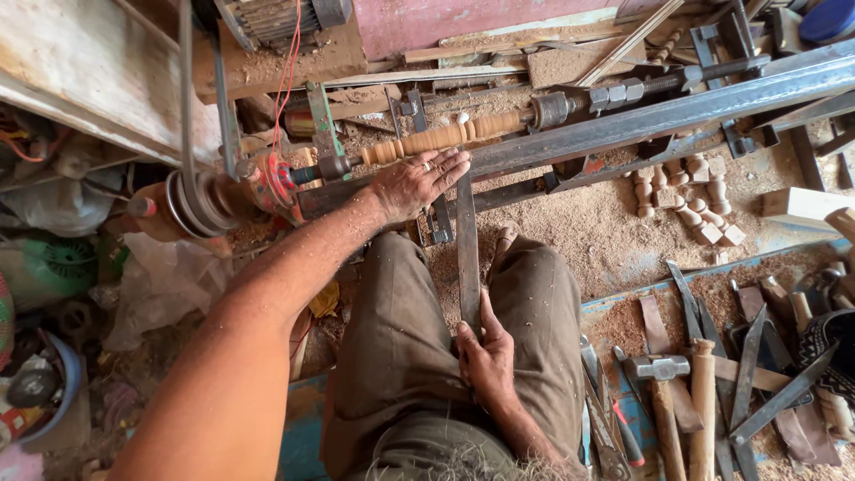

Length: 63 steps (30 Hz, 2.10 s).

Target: The person uses a chisel to shape a rotating wooden piece mounted on a lathe. They hold the chisel with both hands and guide it along the spinning wood to carve a decorative pattern. The person briefly touches their face and then resumes shaping the wood.

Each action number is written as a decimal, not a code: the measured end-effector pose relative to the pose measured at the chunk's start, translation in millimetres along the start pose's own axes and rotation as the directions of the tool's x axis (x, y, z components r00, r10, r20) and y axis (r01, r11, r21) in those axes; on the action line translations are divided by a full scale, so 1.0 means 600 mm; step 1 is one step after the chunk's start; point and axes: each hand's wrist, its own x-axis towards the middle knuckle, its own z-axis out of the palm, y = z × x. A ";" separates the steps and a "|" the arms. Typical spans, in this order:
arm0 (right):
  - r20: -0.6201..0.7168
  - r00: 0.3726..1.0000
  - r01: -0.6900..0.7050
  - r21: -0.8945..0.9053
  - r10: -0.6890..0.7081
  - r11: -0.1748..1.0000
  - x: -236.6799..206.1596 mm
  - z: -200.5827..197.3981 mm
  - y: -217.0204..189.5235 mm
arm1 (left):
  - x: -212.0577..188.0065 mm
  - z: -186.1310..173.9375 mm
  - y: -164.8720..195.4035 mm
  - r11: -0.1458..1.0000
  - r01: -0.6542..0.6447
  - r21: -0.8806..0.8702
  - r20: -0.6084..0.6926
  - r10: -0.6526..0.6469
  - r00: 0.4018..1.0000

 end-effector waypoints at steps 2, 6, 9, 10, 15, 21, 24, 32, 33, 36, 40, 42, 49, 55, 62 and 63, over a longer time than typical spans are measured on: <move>-0.007 1.000 -0.014 -0.018 0.014 1.000 0.000 -0.001 -0.007 | -0.001 -0.001 0.001 0.999 0.000 0.040 0.012 0.000 1.000; 0.014 1.000 -0.018 -0.143 0.020 0.990 0.012 -0.029 -0.020 | -0.001 0.004 0.003 0.999 0.001 -0.053 -0.010 -0.002 1.000; 0.063 0.998 -0.016 -0.217 0.030 0.976 0.027 -0.075 -0.035 | 0.000 0.011 0.003 0.992 -0.046 0.121 0.010 0.045 0.999; 0.083 0.996 -0.016 -0.232 0.036 0.973 0.032 -0.093 -0.041 | 0.001 0.013 0.002 0.966 -0.072 0.248 0.036 0.065 0.997; 0.147 0.981 -0.076 -0.314 0.128 0.946 0.067 -0.167 -0.088 | 0.003 0.015 0.004 0.981 -0.058 0.184 0.021 0.055 0.998; 0.190 0.951 -0.147 -0.419 0.244 0.896 0.123 -0.246 -0.158 | 0.005 0.011 0.002 0.946 -0.086 0.313 0.068 0.067 0.995; 0.234 0.926 -0.164 -0.459 0.297 0.873 0.163 -0.288 -0.198 | 0.007 0.004 0.002 0.973 -0.084 0.214 0.027 0.080 0.996; 0.229 0.940 -0.067 -0.602 0.252 0.796 0.192 -0.300 -0.227 | 0.001 -0.005 0.003 0.989 -0.043 0.144 0.014 0.042 0.999; 0.175 0.953 -0.082 -0.635 0.247 0.768 0.176 -0.290 -0.222 | 0.000 -0.002 0.002 0.988 -0.045 0.146 -0.015 0.048 0.999; 0.028 0.973 -0.154 -0.661 0.230 0.734 0.122 -0.250 -0.201 | 0.000 0.005 0.003 0.979 -0.041 0.198 -0.026 0.047 0.999; 0.021 0.983 -0.146 -0.524 0.184 0.839 0.070 -0.181 -0.145 | 0.006 0.000 0.010 0.982 -0.008 0.190 0.014 0.005 1.000; 0.058 0.991 -0.088 -0.373 0.118 0.923 0.053 -0.148 -0.112 | 0.007 -0.008 0.011 0.997 -0.002 0.078 -0.001 0.002 1.000; 0.050 0.998 -0.025 -0.198 0.035 0.980 0.019 -0.058 -0.035 | 0.007 -0.017 0.011 0.966 -0.003 0.257 -0.014 0.007 1.000; 0.023 1.000 0.005 -0.030 -0.004 1.000 -0.001 0.013 -0.002 | 0.003 -0.009 0.013 0.971 -0.053 0.235 0.185 0.009 0.983; -0.004 1.000 -0.017 -0.001 0.017 1.000 -0.008 0.044 0.010 | 0.002 0.011 0.012 0.958 0.029 0.286 -0.019 -0.024 1.000; -0.013 1.000 -0.025 -0.010 0.025 1.000 -0.007 0.041 0.010 | 0.003 0.012 0.012 0.957 0.022 0.288 0.012 -0.027 1.000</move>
